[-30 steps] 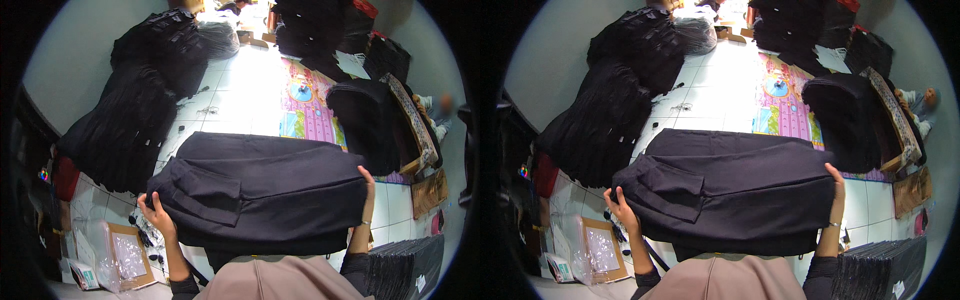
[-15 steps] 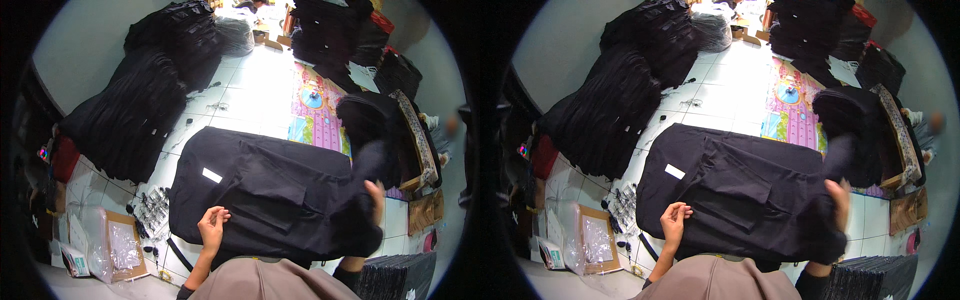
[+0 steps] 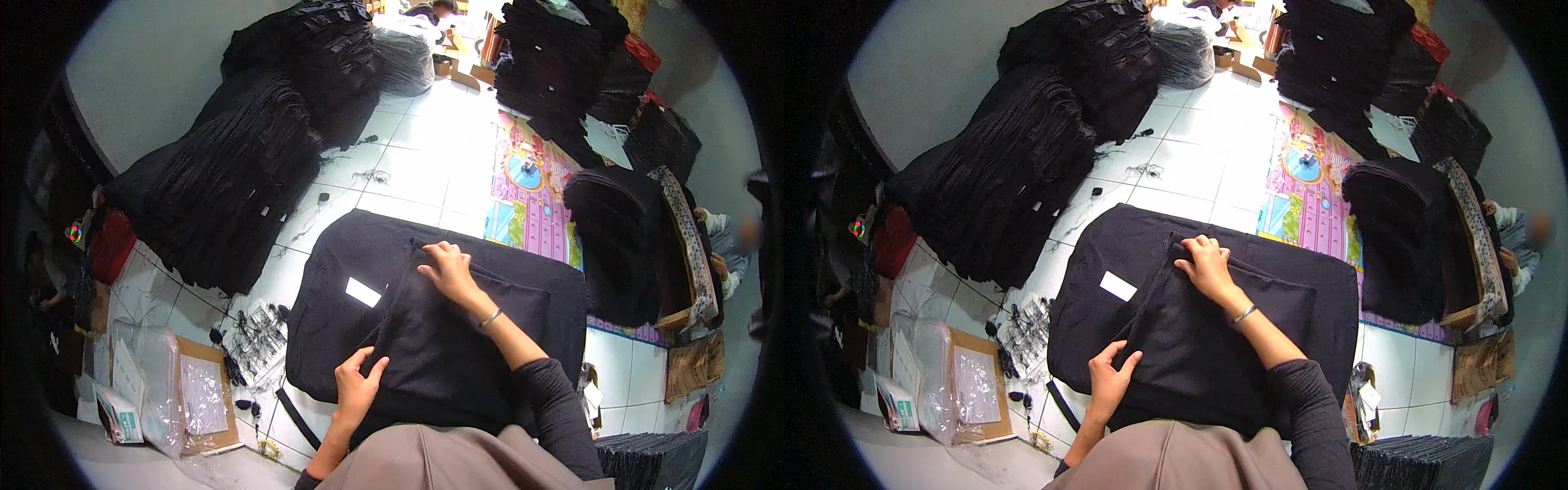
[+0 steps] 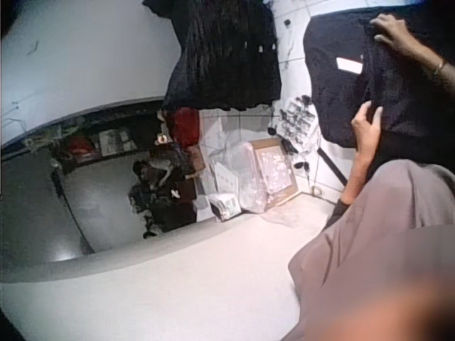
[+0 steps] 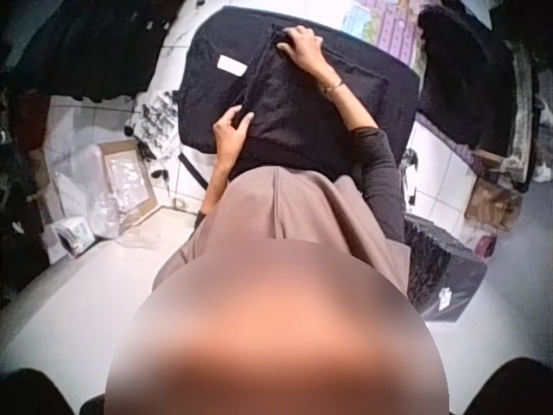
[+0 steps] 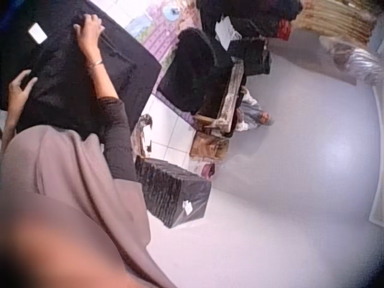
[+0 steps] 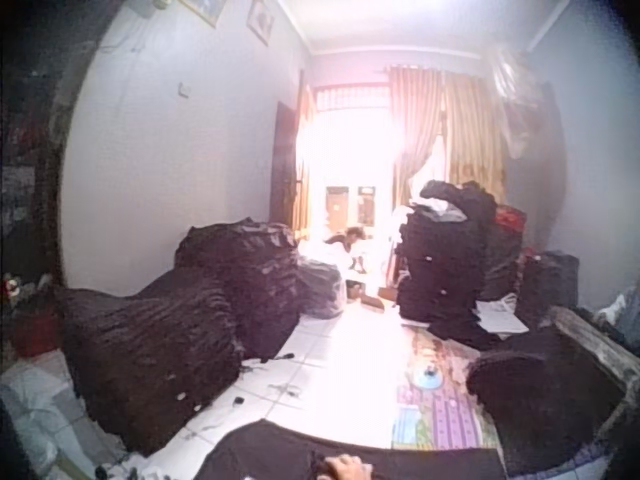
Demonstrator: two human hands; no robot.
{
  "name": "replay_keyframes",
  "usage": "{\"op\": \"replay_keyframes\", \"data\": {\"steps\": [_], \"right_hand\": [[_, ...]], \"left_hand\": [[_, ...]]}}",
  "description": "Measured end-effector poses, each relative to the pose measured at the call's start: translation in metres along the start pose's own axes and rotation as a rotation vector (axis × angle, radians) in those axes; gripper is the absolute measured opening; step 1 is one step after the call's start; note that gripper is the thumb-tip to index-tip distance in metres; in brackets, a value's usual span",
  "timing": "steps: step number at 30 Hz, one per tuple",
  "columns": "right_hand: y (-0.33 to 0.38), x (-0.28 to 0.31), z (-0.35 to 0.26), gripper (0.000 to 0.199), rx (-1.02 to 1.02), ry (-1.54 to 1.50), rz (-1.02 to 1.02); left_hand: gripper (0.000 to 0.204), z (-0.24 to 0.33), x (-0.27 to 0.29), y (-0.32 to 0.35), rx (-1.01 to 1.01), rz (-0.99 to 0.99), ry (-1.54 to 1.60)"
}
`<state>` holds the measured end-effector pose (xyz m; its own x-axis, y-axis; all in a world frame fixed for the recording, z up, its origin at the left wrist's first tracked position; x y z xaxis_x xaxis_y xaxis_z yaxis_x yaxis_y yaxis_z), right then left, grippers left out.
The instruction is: The person folds black garments on a table, places each folded item into a clear plastic bag, and stacks the packaged items. The person also uses a small tool to trim loose threads from the garment edges before packaging.
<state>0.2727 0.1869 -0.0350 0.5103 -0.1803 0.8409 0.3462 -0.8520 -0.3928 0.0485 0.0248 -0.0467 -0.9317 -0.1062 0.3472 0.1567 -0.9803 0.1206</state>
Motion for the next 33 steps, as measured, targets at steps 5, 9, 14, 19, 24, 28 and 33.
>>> {"op": "replay_keyframes", "data": {"steps": [5, 9, 14, 19, 24, 28, 33], "right_hand": [[-0.034, -0.009, 0.036, 0.039, -0.123, -0.444, 0.085], [-0.041, -0.016, 0.030, 0.042, -0.118, -0.051, 0.147], [-0.032, -0.016, 0.022, 0.063, -0.133, 0.174, 0.179], [-0.029, 0.051, 0.019, 0.050, -0.226, -0.387, 0.333], [-0.001, 0.262, -0.056, 0.028, 0.205, -0.216, 0.914], [0.071, 0.368, -0.127, 0.036, 0.281, 0.092, 1.153], [0.086, 0.269, -0.214, 0.035, 0.505, 0.176, 0.380]], "left_hand": [[0.025, 0.014, 0.027, -0.018, 0.023, 0.197, -0.053], [0.030, -0.014, 0.023, -0.044, 0.298, 0.051, -0.078], [0.035, -0.002, 0.033, -0.036, 0.034, 0.168, -0.255], [0.033, 0.018, 0.014, -0.038, -0.006, -0.010, -0.234], [0.031, 0.144, 0.038, -0.039, -0.516, 0.209, -0.082], [0.037, 0.227, 0.039, -0.043, -0.885, 0.231, 0.011], [0.037, 0.221, -0.009, -0.128, -0.764, -0.045, 0.054]]}}
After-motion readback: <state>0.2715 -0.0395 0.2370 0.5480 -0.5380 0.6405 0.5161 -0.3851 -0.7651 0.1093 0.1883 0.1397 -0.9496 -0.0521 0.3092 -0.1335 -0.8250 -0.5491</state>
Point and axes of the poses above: each hand's wrist, its own y-axis away from the middle knuckle, its own x-axis out of the back of the hand, z = x × y, the point moved 10 cm from there along -y, towards the middle knuckle, and after that the axes turned 13 degrees about x, right-handed, at the moved point
